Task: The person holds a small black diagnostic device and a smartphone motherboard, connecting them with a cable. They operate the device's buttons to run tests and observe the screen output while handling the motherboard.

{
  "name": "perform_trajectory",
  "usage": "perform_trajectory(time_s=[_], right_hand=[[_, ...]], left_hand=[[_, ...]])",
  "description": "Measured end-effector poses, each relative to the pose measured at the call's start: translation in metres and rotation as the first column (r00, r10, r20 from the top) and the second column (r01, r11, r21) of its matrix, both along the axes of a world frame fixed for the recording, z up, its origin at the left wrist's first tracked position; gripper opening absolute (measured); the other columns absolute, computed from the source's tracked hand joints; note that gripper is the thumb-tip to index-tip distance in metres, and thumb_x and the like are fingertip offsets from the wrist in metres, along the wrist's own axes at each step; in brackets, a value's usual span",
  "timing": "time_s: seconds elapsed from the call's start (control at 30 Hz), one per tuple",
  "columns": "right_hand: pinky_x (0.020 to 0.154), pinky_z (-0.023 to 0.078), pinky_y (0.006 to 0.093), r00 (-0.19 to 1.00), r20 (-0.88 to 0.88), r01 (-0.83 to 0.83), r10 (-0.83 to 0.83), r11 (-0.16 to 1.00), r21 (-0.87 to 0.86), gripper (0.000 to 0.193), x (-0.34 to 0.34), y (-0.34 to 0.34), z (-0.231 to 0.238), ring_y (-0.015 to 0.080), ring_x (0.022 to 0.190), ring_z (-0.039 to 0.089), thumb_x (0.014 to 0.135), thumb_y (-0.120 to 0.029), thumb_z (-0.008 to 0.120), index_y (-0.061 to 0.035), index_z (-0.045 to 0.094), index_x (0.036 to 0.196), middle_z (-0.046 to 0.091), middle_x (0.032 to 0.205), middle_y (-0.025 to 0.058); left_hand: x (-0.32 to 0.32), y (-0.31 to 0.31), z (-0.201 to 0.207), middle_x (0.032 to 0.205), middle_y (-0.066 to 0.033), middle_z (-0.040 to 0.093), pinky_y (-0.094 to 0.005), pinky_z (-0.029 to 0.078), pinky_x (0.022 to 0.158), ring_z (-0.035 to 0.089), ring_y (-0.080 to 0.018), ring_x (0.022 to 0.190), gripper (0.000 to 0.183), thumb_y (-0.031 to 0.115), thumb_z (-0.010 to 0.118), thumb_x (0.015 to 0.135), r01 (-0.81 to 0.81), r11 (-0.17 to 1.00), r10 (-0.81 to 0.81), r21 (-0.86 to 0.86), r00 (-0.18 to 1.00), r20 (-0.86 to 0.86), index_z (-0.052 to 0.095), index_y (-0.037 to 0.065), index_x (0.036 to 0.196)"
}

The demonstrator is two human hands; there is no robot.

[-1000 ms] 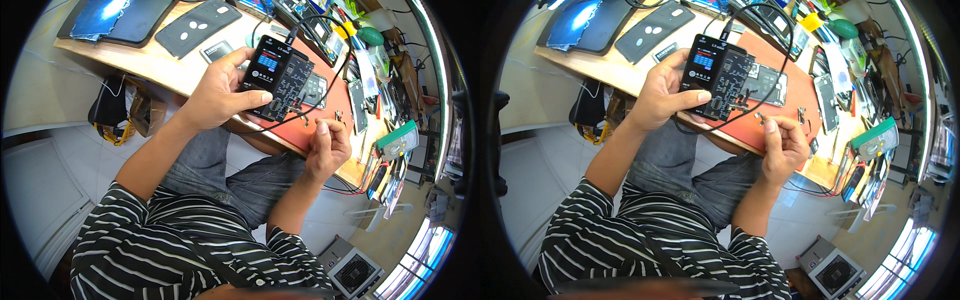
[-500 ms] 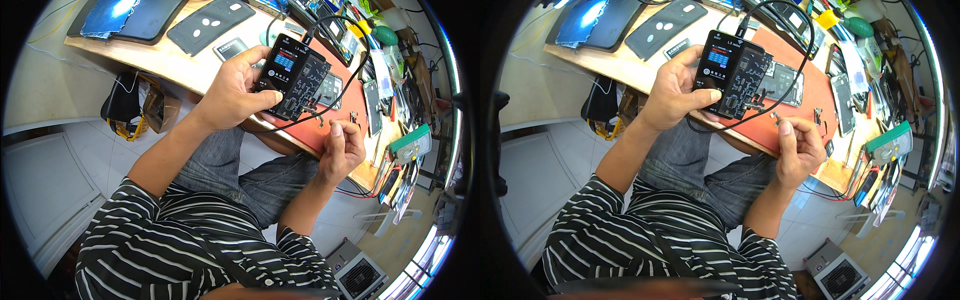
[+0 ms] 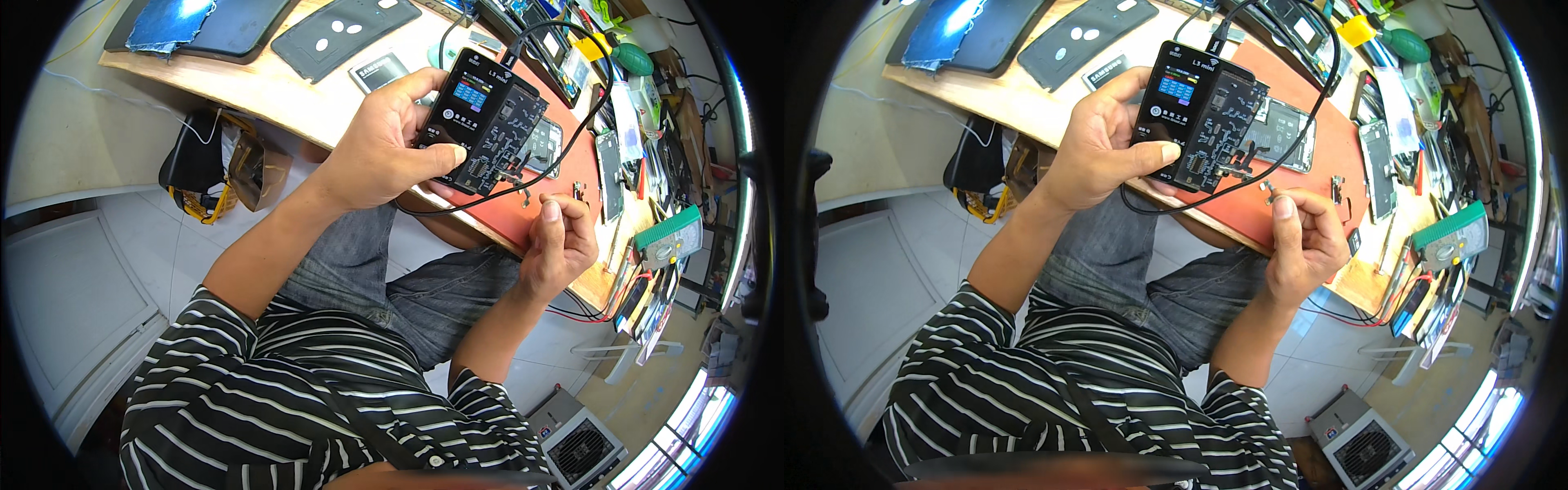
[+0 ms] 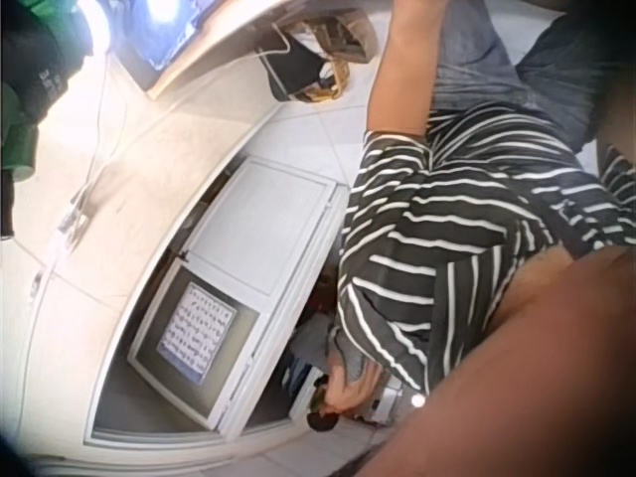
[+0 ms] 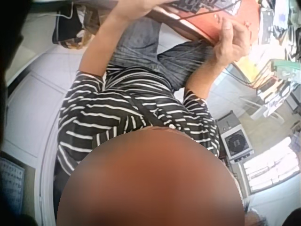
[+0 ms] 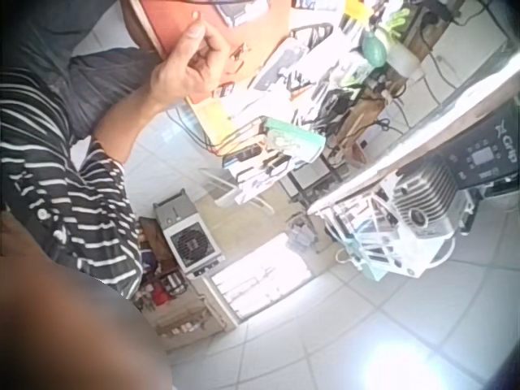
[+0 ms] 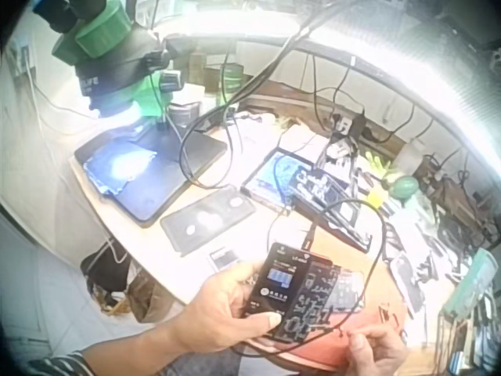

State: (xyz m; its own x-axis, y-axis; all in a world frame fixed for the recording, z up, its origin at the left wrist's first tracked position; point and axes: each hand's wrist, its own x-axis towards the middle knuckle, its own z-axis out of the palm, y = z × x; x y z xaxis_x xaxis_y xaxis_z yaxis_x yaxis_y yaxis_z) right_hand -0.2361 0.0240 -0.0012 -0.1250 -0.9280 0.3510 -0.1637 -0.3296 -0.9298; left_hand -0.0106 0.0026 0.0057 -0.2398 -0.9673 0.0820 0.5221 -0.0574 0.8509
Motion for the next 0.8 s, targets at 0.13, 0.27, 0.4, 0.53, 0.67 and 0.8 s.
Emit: perform_trajectory(time_s=[0.13, 0.27, 0.4, 0.53, 0.67, 0.8], right_hand=[[0.051, 0.027, 0.0153, 0.993, 0.109, -0.049, 0.044, 0.998, 0.039, 0.007, -0.0014, 0.0023, 0.0024, -0.0004, 0.055, 0.041, 0.085, 0.001, 0.065, 0.0054, 0.063, 0.09, 0.06, 0.07, -0.0005], [0.05, 0.028, 0.0152, 0.997, 0.079, -0.015, 0.01, 0.998, 0.057, 0.007, -0.0012, 0.0027, 0.002, -0.0004, 0.055, 0.042, 0.085, 0.001, 0.065, 0.0053, 0.063, 0.09, 0.061, 0.071, 0.0001], [0.05, 0.028, 0.0152, 0.997, 0.077, -0.024, 0.02, 0.998, 0.056, 0.007, -0.0016, 0.0024, 0.0023, -0.0003, 0.055, 0.042, 0.086, 0.001, 0.065, 0.0053, 0.063, 0.09, 0.061, 0.071, 0.0003], [0.05, 0.028, 0.0152, 0.992, 0.108, -0.065, 0.061, 0.997, 0.042, 0.007, -0.0015, 0.0022, 0.0035, -0.0003, 0.055, 0.042, 0.086, 0.001, 0.065, 0.0053, 0.063, 0.09, 0.06, 0.07, 0.0001], [0.041, 0.021, 0.0191, 1.0, 0.006, 0.001, -0.001, 1.0, 0.008, 0.012, 0.0017, 0.0003, 0.0013, 0.0017, 0.047, 0.031, 0.087, -0.005, 0.064, 0.0064, 0.062, 0.089, 0.046, 0.06, -0.0033], [0.041, 0.021, 0.0191, 1.0, 0.008, 0.003, -0.003, 1.0, 0.004, 0.012, 0.0023, -0.0001, 0.0008, 0.0016, 0.046, 0.031, 0.087, -0.005, 0.064, 0.0064, 0.062, 0.089, 0.046, 0.06, -0.0033]], left_hand=[[0.0005, -0.0011, -0.0012, 0.104, -0.0164, 0.064, -0.029, 0.063, 0.064, 0.068, -0.0182, 0.085, 0.056, -0.006, 0.06, 0.083, 0.009, 1.0, -0.009, -0.006, 1.0, -0.01, 0.034, -0.007, 0.132], [-0.0001, -0.0009, -0.0022, 0.105, -0.0165, 0.064, -0.0291, 0.063, 0.064, 0.068, -0.0182, 0.085, 0.057, -0.006, 0.06, 0.083, -0.001, 1.0, 0.001, -0.012, 1.0, -0.02, 0.033, -0.008, 0.133], [0.0004, -0.0008, -0.003, 0.106, -0.0164, 0.063, -0.028, 0.061, 0.067, 0.067, -0.0174, 0.088, 0.058, -0.007, 0.06, 0.082, -0.005, 1.0, 0.005, -0.021, 1.0, -0.018, 0.033, -0.008, 0.133], [0.0032, -0.0006, -0.0049, 0.107, -0.0154, 0.063, -0.0288, 0.058, 0.078, 0.066, -0.0165, 0.092, 0.058, -0.009, 0.056, 0.081, 0.0, 0.999, -0.001, -0.038, 0.999, -0.036, 0.033, -0.008, 0.134], [0.0056, -0.0018, -0.0067, 0.111, -0.0146, 0.062, -0.0311, 0.054, 0.088, 0.064, -0.0165, 0.098, 0.059, -0.01, 0.052, 0.079, 0.025, 0.999, -0.027, -0.027, 0.996, -0.081, 0.032, -0.008, 0.135], [0.005, -0.0001, -0.0065, 0.115, -0.0145, 0.06, -0.0315, 0.052, 0.091, 0.062, -0.0165, 0.103, 0.06, -0.01, 0.052, 0.08, 0.036, 0.999, -0.038, -0.03, 0.997, -0.061, 0.032, -0.008, 0.136]])
